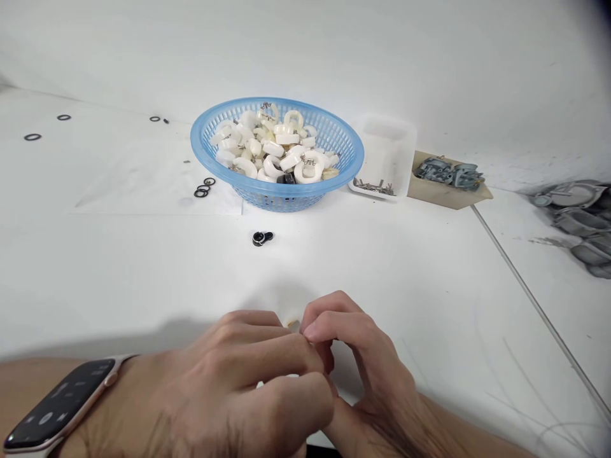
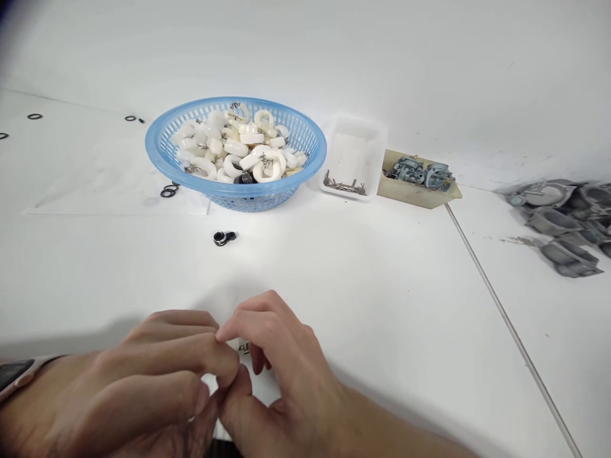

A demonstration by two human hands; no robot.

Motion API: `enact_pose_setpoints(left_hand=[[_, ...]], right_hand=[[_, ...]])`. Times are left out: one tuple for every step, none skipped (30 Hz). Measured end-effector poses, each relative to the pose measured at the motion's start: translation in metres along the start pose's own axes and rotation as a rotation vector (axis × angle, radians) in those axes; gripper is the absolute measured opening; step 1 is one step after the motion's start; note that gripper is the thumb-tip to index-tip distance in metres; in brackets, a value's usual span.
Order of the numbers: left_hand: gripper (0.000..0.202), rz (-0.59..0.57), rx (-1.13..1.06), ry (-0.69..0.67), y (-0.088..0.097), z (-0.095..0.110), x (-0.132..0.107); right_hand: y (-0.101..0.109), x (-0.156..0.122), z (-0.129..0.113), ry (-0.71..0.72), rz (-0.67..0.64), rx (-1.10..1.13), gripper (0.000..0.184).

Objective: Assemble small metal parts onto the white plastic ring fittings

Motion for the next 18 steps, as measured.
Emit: enact_pose_setpoints(left_hand=[[0.004, 0.000, 0.003, -0.006, 0.0002, 0.0001, -0.0005], [0.005, -0.002, 0.005, -0.008, 0.0004, 0.0000, -0.0010], [0.005, -0.008, 0.005, -0.011, 0.0003, 0.0000, -0.0015], [0.006, -0.017, 0.001, -0.013, 0.0000, 0.0001, -0.0020], [0.006, -0.021, -0.004, -0.016, -0.0002, 0.0003, -0.0025], [0.005, -0.023, -0.008, -0.015, -0.0003, 0.0004, -0.0029], [0.005, -0.020, -0.012, -0.016, -0.0004, 0.0006, -0.0031], [0.004, -0.013, -0.016, -0.006, -0.0003, 0.0004, -0.0033], [0.004, -0.003, -0.019, 0.003, 0.0000, 0.0003, -0.0035], [0.004, -0.001, -0.023, 0.014, -0.0001, 0.0000, -0.0035], [0.004, -0.009, -0.028, 0.020, -0.0005, -0.0002, -0.0036], [0.005, -0.014, -0.030, 0.025, -0.0007, -0.0004, -0.0036], [0.006, -0.014, -0.031, 0.019, -0.0008, -0.0003, -0.0037], [0.007, -0.014, -0.029, 0.014, -0.0009, -0.0002, -0.0038], [0.008, -0.008, -0.024, 0.007, -0.0009, 0.0000, -0.0040], [0.007, 0.004, -0.021, -0.001, -0.0005, 0.0004, -0.0042], [0.007, 0.017, -0.017, -0.004, 0.0000, 0.0007, -0.0045], [0.005, 0.013, -0.018, -0.007, 0.0000, 0.0011, -0.0047]], right_hand=[[0.0007, 0.0002, 0.0004, -0.006, 0.003, -0.007, 0.063], [0.0011, 0.0005, 0.0006, -0.001, 0.008, -0.009, 0.062], [0.0012, 0.0005, 0.0005, 0.013, 0.013, -0.005, 0.061], [0.0007, 0.0004, 0.0004, 0.029, 0.015, 0.002, 0.061], [0.0001, 0.0001, 0.0005, 0.039, 0.018, 0.010, 0.061], [-0.0009, -0.0004, 0.0010, 0.035, 0.016, 0.017, 0.061], [-0.0015, -0.0011, 0.0017, 0.021, 0.024, 0.023, 0.061], [-0.0020, -0.0017, 0.0022, 0.005, 0.033, 0.029, 0.061], [-0.0021, -0.0022, 0.0026, -0.010, 0.042, 0.033, 0.061], [-0.0021, -0.0024, 0.0024, -0.015, 0.049, 0.037, 0.061], [-0.0022, -0.0021, 0.0017, -0.009, 0.045, 0.037, 0.062], [-0.0021, -0.0016, 0.0010, 0.001, 0.037, 0.034, 0.063], [-0.0018, -0.0007, 0.0004, 0.011, 0.029, 0.026, 0.064], [-0.0014, 0.0003, 0.0002, 0.015, 0.020, 0.017, 0.065], [-0.0010, 0.0012, 0.0001, 0.022, 0.012, 0.009, 0.066], [-0.0004, 0.0020, 0.0004, 0.024, 0.014, 0.002, 0.066], [0.0000, 0.0025, 0.0008, 0.025, 0.017, -0.003, 0.066], [0.0004, 0.0027, 0.0012, 0.026, 0.023, -0.008, 0.066]])
Point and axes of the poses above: each hand's wrist, its own x-axis towards the middle knuckle, its own y-axis out of the back of the hand, z = x × y, the point moved 4 cm from there along x, towards the middle knuckle, and after that the axes turned 12 degrees about -x, right-handed, at the moved point
